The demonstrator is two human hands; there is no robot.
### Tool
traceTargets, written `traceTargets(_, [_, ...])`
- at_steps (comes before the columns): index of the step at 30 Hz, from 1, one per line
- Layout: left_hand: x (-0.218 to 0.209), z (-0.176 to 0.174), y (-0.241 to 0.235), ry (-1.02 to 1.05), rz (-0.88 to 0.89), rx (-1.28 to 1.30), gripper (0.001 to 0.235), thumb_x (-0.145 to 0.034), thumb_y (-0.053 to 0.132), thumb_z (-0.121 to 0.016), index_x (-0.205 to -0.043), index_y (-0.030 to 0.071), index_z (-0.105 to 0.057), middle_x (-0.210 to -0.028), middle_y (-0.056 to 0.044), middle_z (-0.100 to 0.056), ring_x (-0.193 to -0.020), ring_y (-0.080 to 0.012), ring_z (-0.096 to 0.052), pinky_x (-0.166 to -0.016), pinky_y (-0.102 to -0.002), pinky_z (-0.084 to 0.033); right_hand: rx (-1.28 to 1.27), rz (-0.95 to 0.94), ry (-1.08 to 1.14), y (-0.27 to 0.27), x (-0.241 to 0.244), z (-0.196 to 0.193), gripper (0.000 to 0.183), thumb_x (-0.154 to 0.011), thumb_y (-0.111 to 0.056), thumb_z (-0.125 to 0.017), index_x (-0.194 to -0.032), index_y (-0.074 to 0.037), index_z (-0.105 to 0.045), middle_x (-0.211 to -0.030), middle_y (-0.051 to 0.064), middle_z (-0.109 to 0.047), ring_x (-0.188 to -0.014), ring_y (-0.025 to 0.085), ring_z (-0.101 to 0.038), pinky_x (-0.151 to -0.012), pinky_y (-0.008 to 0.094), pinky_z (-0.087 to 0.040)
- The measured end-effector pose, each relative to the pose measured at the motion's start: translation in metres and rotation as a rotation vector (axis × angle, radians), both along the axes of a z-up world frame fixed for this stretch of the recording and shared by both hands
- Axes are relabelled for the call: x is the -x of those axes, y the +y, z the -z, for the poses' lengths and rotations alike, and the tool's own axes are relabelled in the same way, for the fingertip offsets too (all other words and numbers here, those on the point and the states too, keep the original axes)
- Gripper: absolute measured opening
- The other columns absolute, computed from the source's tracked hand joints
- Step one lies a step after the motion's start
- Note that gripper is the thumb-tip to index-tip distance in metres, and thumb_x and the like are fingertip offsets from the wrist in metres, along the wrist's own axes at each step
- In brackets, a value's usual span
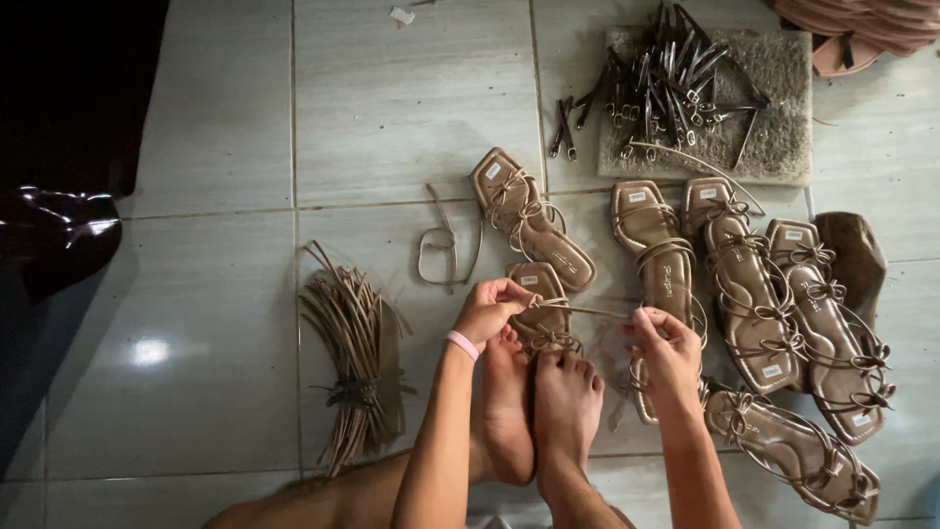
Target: The person sits on a tiled floor and ties the straps of a beige strappy sandal. They repeatedly wrap and knot the strap around the ankle area of the sandal, adjusting the tension and position of the knot.
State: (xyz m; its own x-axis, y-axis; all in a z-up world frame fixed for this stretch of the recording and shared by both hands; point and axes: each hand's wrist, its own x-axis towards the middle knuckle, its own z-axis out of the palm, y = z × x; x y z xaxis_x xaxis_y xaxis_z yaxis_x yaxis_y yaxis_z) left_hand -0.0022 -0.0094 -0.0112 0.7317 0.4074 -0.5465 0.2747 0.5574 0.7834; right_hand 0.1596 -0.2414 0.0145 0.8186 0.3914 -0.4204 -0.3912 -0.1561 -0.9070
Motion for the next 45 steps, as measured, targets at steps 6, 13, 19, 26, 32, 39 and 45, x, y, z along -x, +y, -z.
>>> traceTargets(6, [0.003, -0.008, -0.001, -0.014, -0.044, 0.028, 0.009, -0.090, 0.010, -0.067, -0.094, 0.003, -0.070, -0.084, -0.004, -0.072, -0.041, -0.0112, -0.053, -0.037, -0.028, -0.043, 0.267, -0.161, -0.959, 0.013, 0.021, -0.036, 0.026, -0.098, -0.013, -0.075, -0.122, -0.003, -0.068, -0.125, 0.014, -0.064, -0.104, 0.016, -0.068, -0.085, 0.028, -0.057])
traceTargets(13, [0.002, -0.010, -0.005, -0.004, -0.093, 0.002, 0.015, -0.091, 0.015, -0.072, -0.094, 0.000, -0.069, -0.076, -0.004, -0.066, -0.038, -0.0100, -0.049, -0.035, -0.029, -0.042, 0.392, -0.443, -1.505, 0.046, 0.045, -0.060, 0.043, -0.090, -0.019, -0.078, -0.129, -0.019, -0.063, -0.131, 0.008, -0.061, -0.118, 0.021, -0.059, -0.097, 0.043, -0.047])
traceTargets(19, [0.000, -0.006, -0.007, 0.006, -0.087, -0.040, 0.015, -0.094, 0.014, -0.073, -0.095, 0.000, -0.069, -0.070, -0.005, -0.065, -0.038, -0.0107, -0.051, -0.035, -0.028, -0.041, 0.464, -0.789, -1.477, 0.080, 0.034, -0.065, 0.058, -0.079, -0.007, -0.070, -0.136, -0.019, -0.070, -0.110, 0.000, -0.071, -0.106, 0.017, -0.067, -0.108, 0.051, -0.038])
traceTargets(26, [-0.004, 0.004, -0.013, 0.069, -0.146, -0.085, 0.015, -0.095, 0.014, -0.075, -0.094, 0.001, -0.070, -0.068, -0.005, -0.061, -0.038, -0.0088, -0.044, -0.034, -0.029, -0.039, 0.378, -0.779, -1.304, 0.081, 0.022, -0.068, 0.016, -0.085, -0.014, -0.073, -0.098, -0.018, -0.080, -0.088, 0.002, -0.074, -0.087, 0.021, -0.070, -0.090, 0.039, -0.048])
traceTargets(32, [-0.010, 0.005, -0.014, 0.090, -0.174, -0.074, 0.010, -0.092, 0.010, -0.071, -0.094, 0.001, -0.066, -0.072, -0.003, -0.067, -0.037, -0.0101, -0.043, -0.031, -0.031, -0.036, 0.348, -0.777, -1.082, 0.078, 0.019, -0.070, 0.014, -0.082, -0.015, -0.074, -0.093, -0.012, -0.081, -0.088, 0.009, -0.076, -0.080, 0.031, -0.072, -0.074, 0.040, -0.057])
traceTargets(39, [-0.017, -0.017, -0.018, 0.279, -0.210, -0.160, 0.011, -0.089, 0.015, -0.074, -0.087, 0.004, -0.071, -0.071, -0.002, -0.066, -0.037, -0.0120, -0.049, -0.030, -0.032, -0.040, 0.414, -0.794, -0.918, 0.072, 0.013, -0.064, 0.015, -0.081, -0.020, -0.077, -0.092, -0.011, -0.082, -0.087, 0.013, -0.075, -0.079, 0.034, -0.072, -0.071, 0.044, -0.057])
traceTargets(45, [-0.015, -0.023, -0.018, 0.272, -0.253, -0.172, 0.014, -0.090, 0.017, -0.074, -0.083, 0.004, -0.072, -0.067, -0.001, -0.064, -0.037, -0.0115, -0.048, -0.030, -0.032, -0.039, 0.512, -0.894, -0.844, 0.069, 0.004, -0.055, 0.018, -0.084, -0.026, -0.076, -0.095, -0.014, -0.082, -0.087, 0.014, -0.075, -0.079, 0.035, -0.073, -0.071, 0.044, -0.057])
